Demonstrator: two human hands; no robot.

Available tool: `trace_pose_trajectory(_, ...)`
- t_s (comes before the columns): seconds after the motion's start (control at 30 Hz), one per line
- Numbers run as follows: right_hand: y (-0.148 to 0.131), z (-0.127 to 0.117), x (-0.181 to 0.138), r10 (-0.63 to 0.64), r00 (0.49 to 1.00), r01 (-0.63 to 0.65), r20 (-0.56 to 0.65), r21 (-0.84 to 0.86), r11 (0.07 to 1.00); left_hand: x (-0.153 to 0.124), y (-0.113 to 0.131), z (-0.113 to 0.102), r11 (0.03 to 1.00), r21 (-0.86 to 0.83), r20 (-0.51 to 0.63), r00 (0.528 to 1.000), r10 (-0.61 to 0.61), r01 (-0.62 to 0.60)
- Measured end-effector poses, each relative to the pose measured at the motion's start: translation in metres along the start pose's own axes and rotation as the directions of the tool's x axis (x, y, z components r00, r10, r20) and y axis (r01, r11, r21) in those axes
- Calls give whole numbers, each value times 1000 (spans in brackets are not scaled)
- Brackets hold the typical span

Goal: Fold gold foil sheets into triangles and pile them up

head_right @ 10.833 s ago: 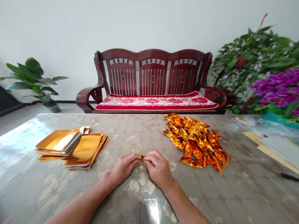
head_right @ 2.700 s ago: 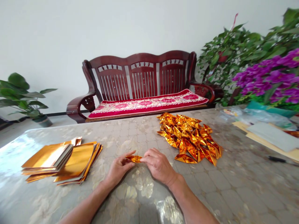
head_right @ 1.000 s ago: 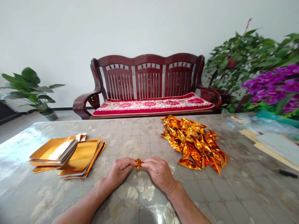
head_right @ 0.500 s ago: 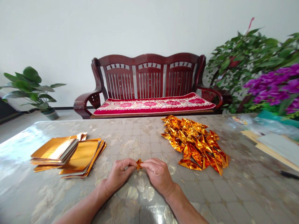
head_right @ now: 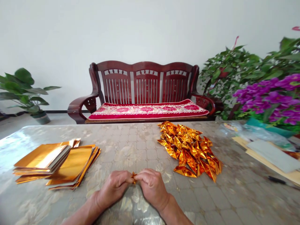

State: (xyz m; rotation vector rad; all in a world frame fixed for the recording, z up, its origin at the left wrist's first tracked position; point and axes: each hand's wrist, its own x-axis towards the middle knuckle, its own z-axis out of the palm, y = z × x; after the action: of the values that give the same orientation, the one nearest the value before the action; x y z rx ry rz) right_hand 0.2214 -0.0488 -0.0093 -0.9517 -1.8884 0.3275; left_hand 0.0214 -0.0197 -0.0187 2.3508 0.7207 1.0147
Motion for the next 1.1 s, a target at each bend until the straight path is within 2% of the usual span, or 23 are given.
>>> trace_pose_trajectory(0.23,-1,8,-5,-23,998,20,-64,-53,998,3,3,-1,998,52,-26,998,48,-47)
trace_pose_trajectory(0.37,0,12,-4,-18,997,14,-72,-55,998,3,1,-1,997,67,-29,999,32,-30)
trace_pose_trajectory(0.53,4,10,3,-33,999,29,-43,-93,995,2,-7,1,994,11,-21,994,-110,110)
trace_pose_trajectory(0.7,14,-1,5,-92,994,80,-59,-183,980,5,-17,4,951,-84,-118,945,-307,298)
trace_pose_trajectory(0.8,19,-5,4,-105,993,92,-49,-222,971,9,-16,3,939,-112,-121,933,-339,327)
trace_pose_trajectory(1.0,20,-8,5,-114,993,111,3,-264,958,17,3,-4,932,-112,-95,930,-355,344)
trace_pose_trajectory(1.1,19,-8,6,-128,992,126,10,-276,953,19,4,-2,916,-129,-113,912,-394,380)
